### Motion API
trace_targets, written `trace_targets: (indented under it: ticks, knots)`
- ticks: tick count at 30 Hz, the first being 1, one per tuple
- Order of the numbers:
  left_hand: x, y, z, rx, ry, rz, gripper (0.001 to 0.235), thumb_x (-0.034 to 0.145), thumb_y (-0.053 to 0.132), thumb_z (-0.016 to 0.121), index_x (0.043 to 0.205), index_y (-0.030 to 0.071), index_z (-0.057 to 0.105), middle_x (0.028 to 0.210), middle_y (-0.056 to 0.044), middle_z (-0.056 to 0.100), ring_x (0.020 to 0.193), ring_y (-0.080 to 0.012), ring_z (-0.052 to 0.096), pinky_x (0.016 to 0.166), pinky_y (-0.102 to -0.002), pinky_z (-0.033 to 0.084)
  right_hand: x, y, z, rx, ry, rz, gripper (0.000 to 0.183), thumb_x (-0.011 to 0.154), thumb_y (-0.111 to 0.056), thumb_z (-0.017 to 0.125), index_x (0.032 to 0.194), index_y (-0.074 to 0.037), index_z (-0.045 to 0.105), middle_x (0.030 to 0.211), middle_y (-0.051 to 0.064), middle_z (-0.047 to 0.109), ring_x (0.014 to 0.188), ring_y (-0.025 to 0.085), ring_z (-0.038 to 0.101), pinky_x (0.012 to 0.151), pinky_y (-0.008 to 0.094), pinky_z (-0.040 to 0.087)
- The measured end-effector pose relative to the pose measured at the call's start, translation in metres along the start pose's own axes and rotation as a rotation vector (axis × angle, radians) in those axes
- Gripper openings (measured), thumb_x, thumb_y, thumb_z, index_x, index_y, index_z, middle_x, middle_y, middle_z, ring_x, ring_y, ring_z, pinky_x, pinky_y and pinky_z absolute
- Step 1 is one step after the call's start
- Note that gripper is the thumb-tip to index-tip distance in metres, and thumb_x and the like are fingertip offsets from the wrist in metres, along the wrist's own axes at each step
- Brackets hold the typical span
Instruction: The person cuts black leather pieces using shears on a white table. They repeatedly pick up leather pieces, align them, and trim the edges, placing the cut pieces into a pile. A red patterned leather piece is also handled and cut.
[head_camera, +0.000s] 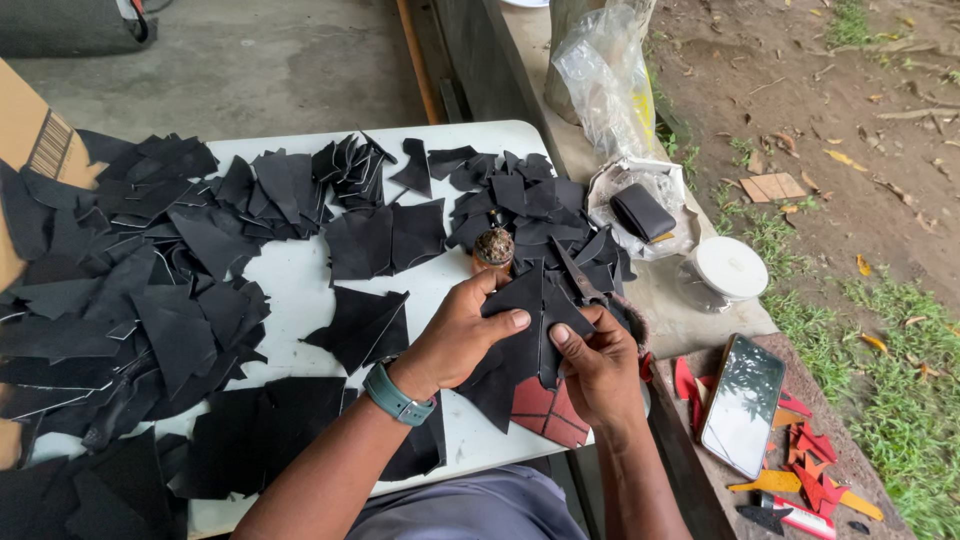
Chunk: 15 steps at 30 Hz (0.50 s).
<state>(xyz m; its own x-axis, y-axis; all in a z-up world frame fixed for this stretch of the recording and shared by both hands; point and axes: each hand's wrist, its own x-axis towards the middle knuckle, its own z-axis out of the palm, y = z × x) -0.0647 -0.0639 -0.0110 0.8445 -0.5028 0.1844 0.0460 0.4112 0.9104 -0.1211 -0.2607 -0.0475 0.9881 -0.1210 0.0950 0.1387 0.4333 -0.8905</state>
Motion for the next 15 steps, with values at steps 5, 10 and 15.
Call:
trace_targets:
  ticks: [5, 10, 15]
  knots:
    - [-0.002, 0.011, 0.007, 0.213, 0.041, 0.052, 0.031, 0.088, 0.003, 0.072, 0.116, -0.003, 0.062, 0.106, -0.007, 0.068, 0.096, -0.0126, 0.065, 0.088, -0.029, 0.057, -0.001, -0.007, 0.011, 0.064, -0.008, -0.034, 0.01, 0.092, -0.001, 0.074, 0.097, -0.001, 0.065, 0.082, 0.006, 0.071, 0.064, 0.01, 0.064, 0.057, 0.025, 0.054]
    - [-0.007, 0.026, 0.012, 0.526, 0.127, 0.142, 0.037, 0.078, 0.008, 0.079, 0.111, 0.0, 0.063, 0.101, -0.007, 0.071, 0.094, -0.0146, 0.07, 0.085, -0.03, 0.058, -0.006, -0.009, 0.014, 0.05, -0.005, -0.039, 0.01, 0.089, 0.001, 0.072, 0.095, 0.0, 0.064, 0.089, 0.009, 0.073, 0.072, 0.013, 0.069, 0.064, 0.028, 0.058]
    - [-0.009, 0.022, 0.019, 0.619, 0.221, 0.18, 0.04, 0.076, 0.008, 0.079, 0.111, -0.001, 0.062, 0.097, -0.007, 0.072, 0.087, -0.0135, 0.072, 0.078, -0.029, 0.059, -0.008, 0.004, 0.007, -0.067, 0.025, -0.078, 0.012, 0.093, 0.003, 0.075, 0.099, 0.001, 0.065, 0.088, 0.008, 0.071, 0.069, 0.01, 0.061, 0.061, 0.025, 0.051]
